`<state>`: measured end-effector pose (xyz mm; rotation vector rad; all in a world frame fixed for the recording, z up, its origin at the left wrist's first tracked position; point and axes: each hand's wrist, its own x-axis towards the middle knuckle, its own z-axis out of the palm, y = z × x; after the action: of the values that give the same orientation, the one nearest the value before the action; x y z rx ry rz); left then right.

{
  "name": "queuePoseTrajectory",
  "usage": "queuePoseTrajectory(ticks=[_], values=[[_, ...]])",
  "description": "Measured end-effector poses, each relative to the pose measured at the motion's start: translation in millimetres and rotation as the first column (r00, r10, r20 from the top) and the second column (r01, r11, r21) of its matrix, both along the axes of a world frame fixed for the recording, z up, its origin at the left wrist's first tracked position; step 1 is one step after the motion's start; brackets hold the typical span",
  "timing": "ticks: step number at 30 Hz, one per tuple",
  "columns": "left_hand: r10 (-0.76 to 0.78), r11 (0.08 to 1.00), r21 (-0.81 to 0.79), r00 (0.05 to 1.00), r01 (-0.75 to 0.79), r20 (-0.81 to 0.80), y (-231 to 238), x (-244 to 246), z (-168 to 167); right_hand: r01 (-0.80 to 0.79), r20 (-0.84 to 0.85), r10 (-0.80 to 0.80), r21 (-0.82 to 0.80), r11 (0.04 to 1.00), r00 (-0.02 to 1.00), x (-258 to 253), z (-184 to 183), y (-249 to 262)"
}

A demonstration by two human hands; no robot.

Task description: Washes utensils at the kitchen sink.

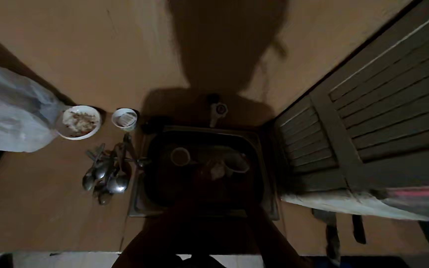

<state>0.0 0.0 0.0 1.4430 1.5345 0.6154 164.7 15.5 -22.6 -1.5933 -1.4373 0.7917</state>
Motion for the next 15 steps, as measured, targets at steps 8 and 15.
queuePoseTrajectory(ticks=[8,15], values=[[-0.029,0.999,-0.036,0.967,0.021,-0.253,-1,-60,27,0.074,0.055,-0.058,-0.363,0.929,0.997,-3,-47,21],[0.379,0.926,0.194,0.802,-0.325,-0.462,12,-187,16,0.041,0.131,-0.007,-0.253,0.967,0.991,6,-81,43]])
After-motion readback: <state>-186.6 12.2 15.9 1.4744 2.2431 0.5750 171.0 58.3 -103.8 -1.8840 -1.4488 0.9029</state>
